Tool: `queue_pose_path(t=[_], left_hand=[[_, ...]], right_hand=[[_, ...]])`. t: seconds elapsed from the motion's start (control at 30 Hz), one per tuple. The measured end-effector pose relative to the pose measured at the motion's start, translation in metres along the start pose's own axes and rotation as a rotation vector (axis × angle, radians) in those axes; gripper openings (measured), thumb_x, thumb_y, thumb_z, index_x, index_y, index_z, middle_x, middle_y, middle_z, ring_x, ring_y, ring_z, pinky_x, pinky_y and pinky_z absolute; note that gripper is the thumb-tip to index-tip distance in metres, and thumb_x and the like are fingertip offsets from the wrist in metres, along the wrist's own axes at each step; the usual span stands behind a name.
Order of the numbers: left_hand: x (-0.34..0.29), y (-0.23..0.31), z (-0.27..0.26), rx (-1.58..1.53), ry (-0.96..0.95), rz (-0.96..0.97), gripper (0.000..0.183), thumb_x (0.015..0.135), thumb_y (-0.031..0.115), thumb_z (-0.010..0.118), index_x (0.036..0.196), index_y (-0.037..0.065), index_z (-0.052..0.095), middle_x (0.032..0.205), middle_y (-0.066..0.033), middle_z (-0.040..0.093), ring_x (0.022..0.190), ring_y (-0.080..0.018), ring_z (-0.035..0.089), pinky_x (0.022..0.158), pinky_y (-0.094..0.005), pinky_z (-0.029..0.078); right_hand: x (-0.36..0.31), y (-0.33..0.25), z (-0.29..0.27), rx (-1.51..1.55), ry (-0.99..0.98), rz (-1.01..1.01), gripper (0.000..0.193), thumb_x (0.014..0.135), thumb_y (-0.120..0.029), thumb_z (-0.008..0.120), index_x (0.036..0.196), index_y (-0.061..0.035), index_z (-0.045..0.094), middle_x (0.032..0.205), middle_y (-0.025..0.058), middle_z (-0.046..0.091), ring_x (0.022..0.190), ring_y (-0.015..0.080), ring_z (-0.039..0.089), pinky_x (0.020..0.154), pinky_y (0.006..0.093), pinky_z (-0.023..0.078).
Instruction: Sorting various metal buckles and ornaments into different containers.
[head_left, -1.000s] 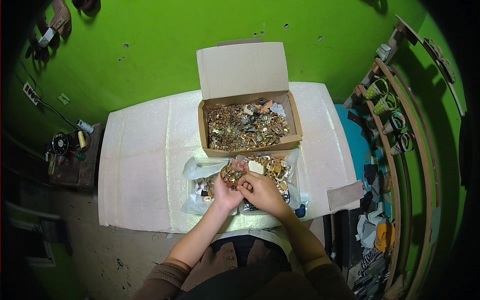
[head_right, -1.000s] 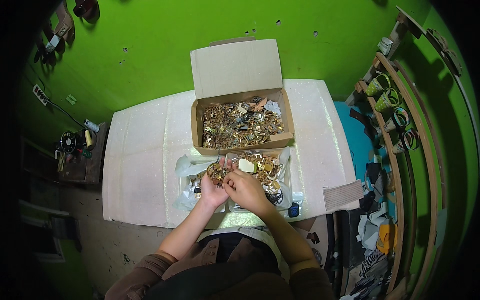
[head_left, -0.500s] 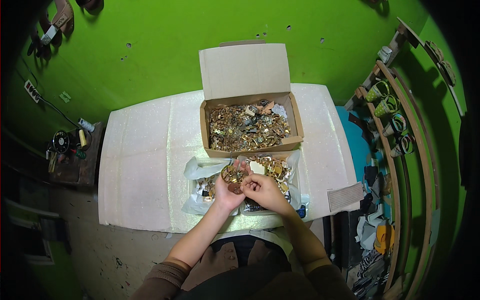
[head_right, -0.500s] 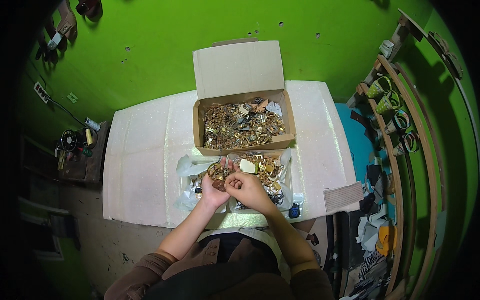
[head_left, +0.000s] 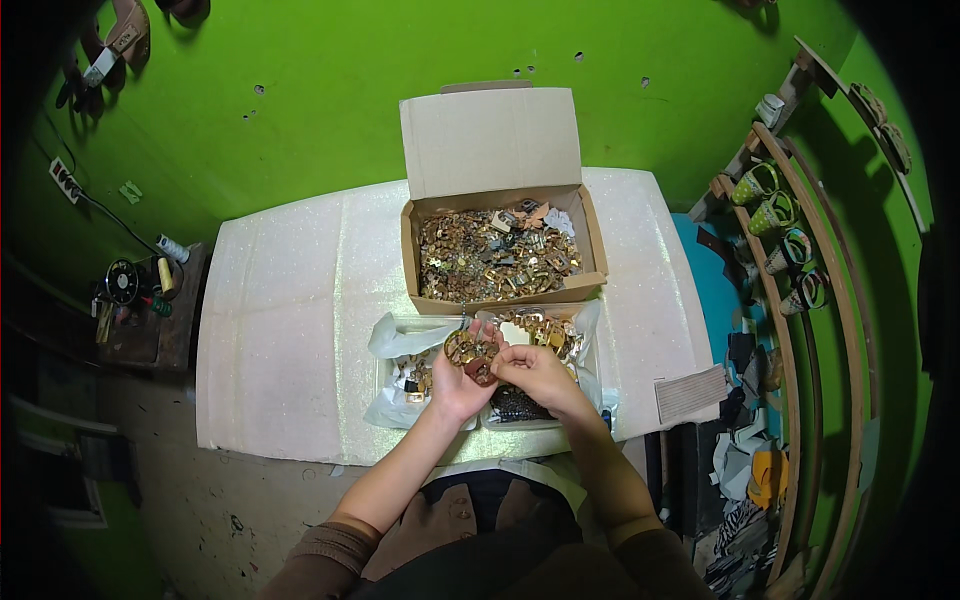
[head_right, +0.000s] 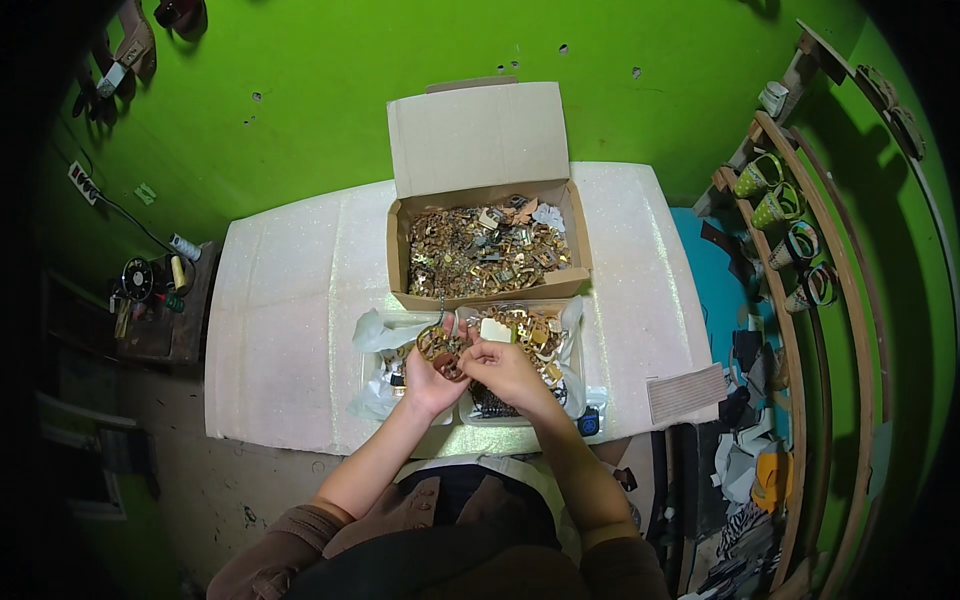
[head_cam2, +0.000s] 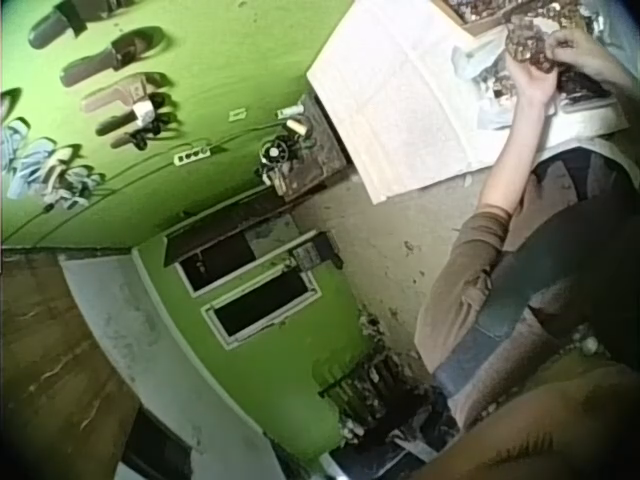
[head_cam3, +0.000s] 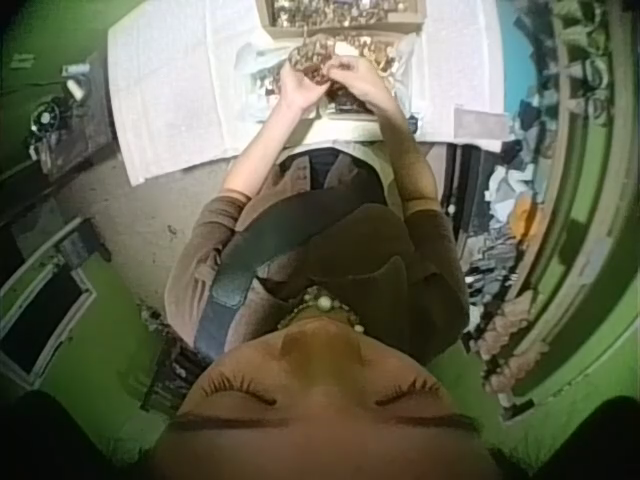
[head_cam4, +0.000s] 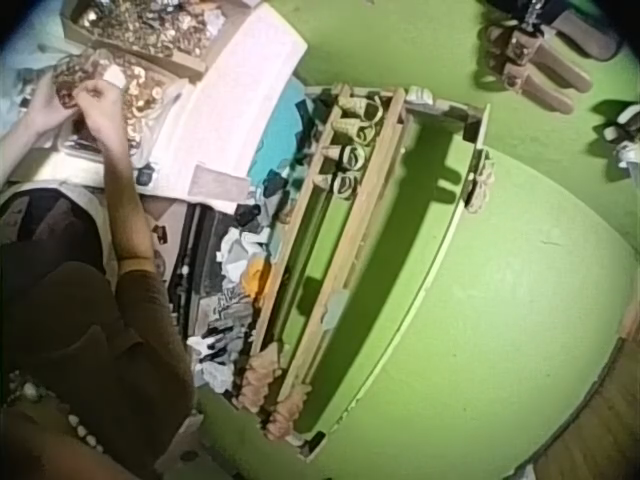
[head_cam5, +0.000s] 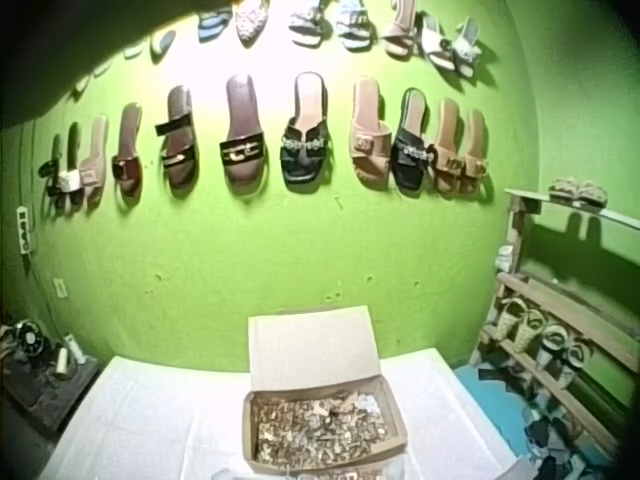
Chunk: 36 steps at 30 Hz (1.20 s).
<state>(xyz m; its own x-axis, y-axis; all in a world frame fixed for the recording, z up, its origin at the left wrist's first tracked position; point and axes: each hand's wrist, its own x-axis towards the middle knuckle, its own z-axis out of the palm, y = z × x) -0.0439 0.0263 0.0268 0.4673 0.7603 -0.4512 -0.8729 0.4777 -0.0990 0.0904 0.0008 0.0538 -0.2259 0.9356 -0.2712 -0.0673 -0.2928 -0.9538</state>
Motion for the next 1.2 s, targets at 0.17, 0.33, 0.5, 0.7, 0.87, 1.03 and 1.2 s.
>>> queue_pose_path(t=[0.17, 0.33, 0.5, 0.7, 0.87, 1.03, 1.2], left_hand=[[-0.001, 0.006, -0.005, -0.010, -0.078, -0.038, 0.025, 0.089, 0.020, 0.036, 0.103, 0.007, 0.051, 0.101, -0.0097, 0.054, 0.098, -0.0244, 0.051, 0.092, -0.0389, 0.040], [-0.001, 0.005, 0.001, -0.094, 0.025, -0.002, 0.023, 0.089, 0.019, 0.036, 0.102, 0.007, 0.052, 0.100, -0.0102, 0.055, 0.099, -0.0248, 0.051, 0.094, -0.0391, 0.040], [-0.003, 0.006, 0.004, -0.094, 0.023, 0.008, 0.022, 0.089, 0.018, 0.037, 0.100, 0.006, 0.052, 0.100, -0.0105, 0.054, 0.098, -0.0254, 0.051, 0.093, -0.0392, 0.040], [-0.004, 0.005, 0.007, -0.085, 0.033, 0.018, 0.022, 0.089, 0.018, 0.038, 0.099, 0.005, 0.053, 0.098, -0.0106, 0.055, 0.098, -0.0254, 0.051, 0.092, -0.0388, 0.041], [-0.004, 0.004, 0.008, -0.080, 0.039, 0.021, 0.022, 0.088, 0.018, 0.038, 0.097, 0.005, 0.054, 0.096, -0.0093, 0.056, 0.097, -0.0250, 0.051, 0.096, -0.0394, 0.038], [-0.003, 0.003, 0.007, -0.059, 0.025, 0.006, 0.024, 0.089, 0.019, 0.036, 0.098, 0.006, 0.054, 0.097, -0.0094, 0.056, 0.097, -0.0242, 0.052, 0.096, -0.0390, 0.038], [-0.002, 0.001, -0.002, 0.005, -0.035, -0.025, 0.025, 0.088, 0.020, 0.036, 0.100, 0.005, 0.053, 0.104, -0.0107, 0.056, 0.100, -0.0217, 0.053, 0.093, -0.0348, 0.040]], right_hand=[[0.012, -0.003, -0.030, 0.020, 0.242, -0.029, 0.013, 0.077, -0.009, 0.059, 0.083, 0.0013, 0.062, 0.072, 0.0007, 0.059, 0.063, 0.0072, 0.052, 0.060, 0.0203, 0.041], [0.032, 0.020, -0.064, -0.249, 0.495, -0.025, 0.017, 0.072, -0.015, 0.062, 0.079, 0.0010, 0.063, 0.066, 0.0045, 0.060, 0.060, 0.0092, 0.054, 0.056, 0.0225, 0.043], [0.042, 0.022, -0.055, -0.519, 0.533, -0.010, 0.016, 0.071, -0.014, 0.062, 0.075, 0.0015, 0.061, 0.064, 0.0022, 0.060, 0.056, 0.0066, 0.052, 0.053, 0.0211, 0.041], [0.055, 0.020, -0.039, -0.677, 0.460, -0.144, 0.019, 0.069, -0.022, 0.061, 0.074, -0.0045, 0.063, 0.069, 0.0090, 0.063, 0.063, 0.0226, 0.061, 0.059, 0.0314, 0.047], [0.057, 0.013, -0.028, -0.926, 0.406, -0.226, 0.011, 0.071, -0.018, 0.059, 0.072, -0.0069, 0.062, 0.071, 0.0077, 0.059, 0.067, 0.0241, 0.059, 0.059, 0.0345, 0.047], [0.046, 0.005, -0.026, -0.720, 0.374, -0.383, 0.012, 0.074, -0.014, 0.057, 0.080, -0.0045, 0.061, 0.077, 0.0096, 0.058, 0.067, 0.0240, 0.059, 0.060, 0.0325, 0.046], [0.029, -0.023, -0.006, -0.720, 0.195, -0.546, 0.018, 0.076, -0.013, 0.059, 0.091, -0.0026, 0.059, 0.083, 0.0098, 0.055, 0.075, 0.0242, 0.055, 0.067, 0.0306, 0.044]])
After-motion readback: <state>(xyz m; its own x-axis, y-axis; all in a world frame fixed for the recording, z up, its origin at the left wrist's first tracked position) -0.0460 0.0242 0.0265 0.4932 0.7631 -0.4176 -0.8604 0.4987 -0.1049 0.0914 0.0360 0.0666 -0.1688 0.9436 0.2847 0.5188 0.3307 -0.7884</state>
